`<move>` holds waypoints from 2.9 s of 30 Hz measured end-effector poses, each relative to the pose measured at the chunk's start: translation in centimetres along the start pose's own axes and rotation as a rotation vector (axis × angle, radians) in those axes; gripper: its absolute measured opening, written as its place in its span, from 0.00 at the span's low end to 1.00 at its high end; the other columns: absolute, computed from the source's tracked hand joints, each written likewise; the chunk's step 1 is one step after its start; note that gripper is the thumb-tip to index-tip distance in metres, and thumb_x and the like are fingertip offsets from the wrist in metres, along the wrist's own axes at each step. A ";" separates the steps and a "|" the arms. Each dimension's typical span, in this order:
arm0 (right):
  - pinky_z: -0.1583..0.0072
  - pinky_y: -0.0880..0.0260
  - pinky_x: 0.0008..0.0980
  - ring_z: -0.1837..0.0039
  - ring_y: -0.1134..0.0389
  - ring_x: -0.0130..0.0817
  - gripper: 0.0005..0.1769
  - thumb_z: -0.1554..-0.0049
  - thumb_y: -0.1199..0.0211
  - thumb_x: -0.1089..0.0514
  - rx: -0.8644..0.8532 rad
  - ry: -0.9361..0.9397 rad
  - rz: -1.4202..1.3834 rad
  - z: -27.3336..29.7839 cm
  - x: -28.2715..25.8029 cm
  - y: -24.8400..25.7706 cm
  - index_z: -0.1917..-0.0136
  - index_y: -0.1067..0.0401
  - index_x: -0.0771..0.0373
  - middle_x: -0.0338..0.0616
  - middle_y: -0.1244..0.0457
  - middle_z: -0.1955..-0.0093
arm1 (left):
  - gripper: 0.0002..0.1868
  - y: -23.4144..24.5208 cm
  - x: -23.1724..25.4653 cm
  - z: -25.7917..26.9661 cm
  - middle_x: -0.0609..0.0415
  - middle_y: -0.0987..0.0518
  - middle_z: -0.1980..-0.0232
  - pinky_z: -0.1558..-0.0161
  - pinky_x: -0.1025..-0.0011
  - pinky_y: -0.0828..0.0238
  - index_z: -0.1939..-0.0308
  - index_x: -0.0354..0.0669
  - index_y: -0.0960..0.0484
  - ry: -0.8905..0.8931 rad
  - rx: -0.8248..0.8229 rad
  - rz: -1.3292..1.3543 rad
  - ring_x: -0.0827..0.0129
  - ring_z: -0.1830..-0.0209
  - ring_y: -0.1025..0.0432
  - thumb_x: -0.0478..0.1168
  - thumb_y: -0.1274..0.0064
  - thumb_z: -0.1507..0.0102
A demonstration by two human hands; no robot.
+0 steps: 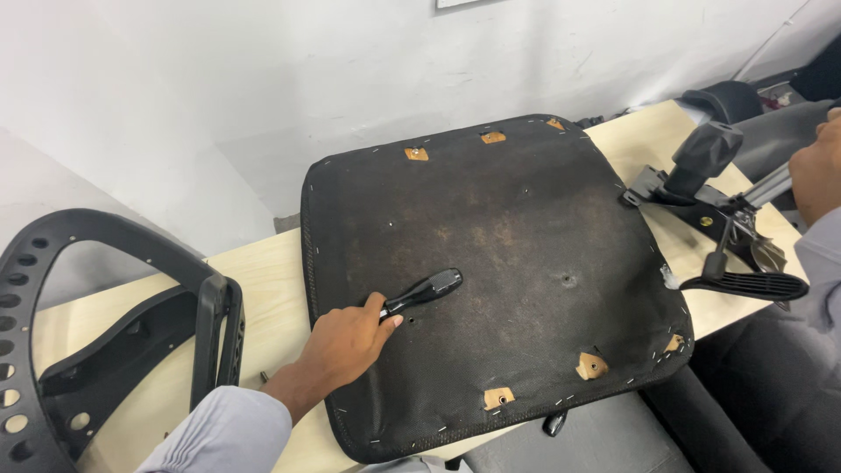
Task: The person uses a screwdriver to remove screws from the underside of an office chair, detaching the central gas-lift column and then unscrews a corner bracket. The removed parts and screws are placed on the table.
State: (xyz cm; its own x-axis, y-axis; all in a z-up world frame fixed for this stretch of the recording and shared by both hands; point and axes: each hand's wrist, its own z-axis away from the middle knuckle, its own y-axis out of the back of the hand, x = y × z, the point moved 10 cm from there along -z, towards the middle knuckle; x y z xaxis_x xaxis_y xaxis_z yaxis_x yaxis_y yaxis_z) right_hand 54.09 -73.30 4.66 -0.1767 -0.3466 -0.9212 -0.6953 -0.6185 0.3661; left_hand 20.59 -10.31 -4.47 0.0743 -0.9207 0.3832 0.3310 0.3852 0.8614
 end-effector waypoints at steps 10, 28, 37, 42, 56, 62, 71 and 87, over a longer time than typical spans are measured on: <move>0.50 0.27 0.35 0.54 0.31 0.30 0.31 0.44 0.33 0.58 0.120 -0.086 -0.399 -3.3 1.9 0.2 0.32 0.45 0.53 0.39 0.33 0.49 | 0.21 0.7 -0.1 -0.4 0.47 0.18 0.77 0.72 0.56 0.24 0.54 0.40 0.27 -0.060 0.095 0.039 0.52 0.77 0.20 0.56 0.60 0.30; 0.39 0.27 0.39 0.43 0.32 0.33 0.48 0.47 0.31 0.67 0.151 -0.087 -0.648 -4.7 6.1 -0.3 0.26 0.59 0.52 0.40 0.37 0.39 | 0.21 0.5 -0.2 -0.9 0.46 0.18 0.75 0.69 0.53 0.24 0.54 0.42 0.27 -0.052 0.090 0.013 0.48 0.74 0.20 0.56 0.59 0.31; 0.38 0.27 0.40 0.38 0.27 0.37 0.44 0.39 0.24 0.56 0.156 0.208 -0.050 -2.1 3.0 2.4 0.21 0.50 0.57 0.47 0.35 0.32 | 0.21 0.7 0.2 -0.1 0.47 0.18 0.75 0.70 0.57 0.23 0.54 0.42 0.27 -0.015 0.066 0.011 0.52 0.75 0.20 0.56 0.60 0.30; 0.59 0.19 0.34 0.51 0.23 0.47 0.33 0.36 0.31 0.54 -0.012 0.141 0.184 1.9 -0.2 3.9 0.25 0.45 0.58 0.54 0.31 0.39 | 0.21 0.3 0.4 0.8 0.47 0.17 0.74 0.70 0.57 0.24 0.54 0.42 0.27 -0.034 0.088 -0.044 0.52 0.74 0.20 0.56 0.60 0.29; 0.55 0.22 0.34 0.50 0.26 0.43 0.30 0.39 0.30 0.56 0.054 0.037 0.119 5.6 -2.2 2.5 0.30 0.42 0.58 0.52 0.33 0.41 | 0.21 0.8 0.7 0.6 0.46 0.17 0.73 0.69 0.55 0.23 0.55 0.41 0.25 -0.066 0.136 -0.025 0.50 0.73 0.20 0.57 0.58 0.30; 0.54 0.23 0.34 0.49 0.27 0.41 0.27 0.40 0.30 0.57 0.006 0.054 0.101 6.0 -3.9 -0.5 0.33 0.39 0.59 0.51 0.33 0.42 | 0.21 1.3 0.9 0.7 0.45 0.17 0.74 0.71 0.55 0.24 0.55 0.41 0.24 -0.095 0.197 -0.008 0.49 0.75 0.20 0.56 0.56 0.31; 0.52 0.25 0.34 0.49 0.28 0.38 0.23 0.41 0.29 0.59 -0.032 0.082 0.073 6.1 -7.0 -2.0 0.37 0.36 0.60 0.49 0.33 0.44 | 0.21 0.9 0.3 0.3 0.47 0.18 0.76 0.73 0.58 0.23 0.55 0.40 0.24 -0.064 0.199 0.049 0.52 0.77 0.20 0.56 0.57 0.31; 0.34 0.34 0.48 0.35 0.33 0.53 0.24 0.48 0.26 0.48 -0.644 0.728 0.540 27.2 -7.1 -10.3 0.42 0.24 0.58 0.57 0.35 0.38 | 0.21 0.8 -0.3 0.4 0.45 0.18 0.73 0.66 0.52 0.25 0.56 0.41 0.25 -0.057 0.184 0.076 0.47 0.71 0.20 0.57 0.56 0.31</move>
State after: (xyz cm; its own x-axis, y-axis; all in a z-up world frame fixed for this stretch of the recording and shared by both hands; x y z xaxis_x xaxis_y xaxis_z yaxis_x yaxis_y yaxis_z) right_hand 43.52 -45.29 3.83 0.2511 -0.8813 -0.4003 -0.1218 -0.4390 0.8902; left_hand 20.44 -9.70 -3.75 0.0371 -0.8854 0.4633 0.1490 0.4633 0.8736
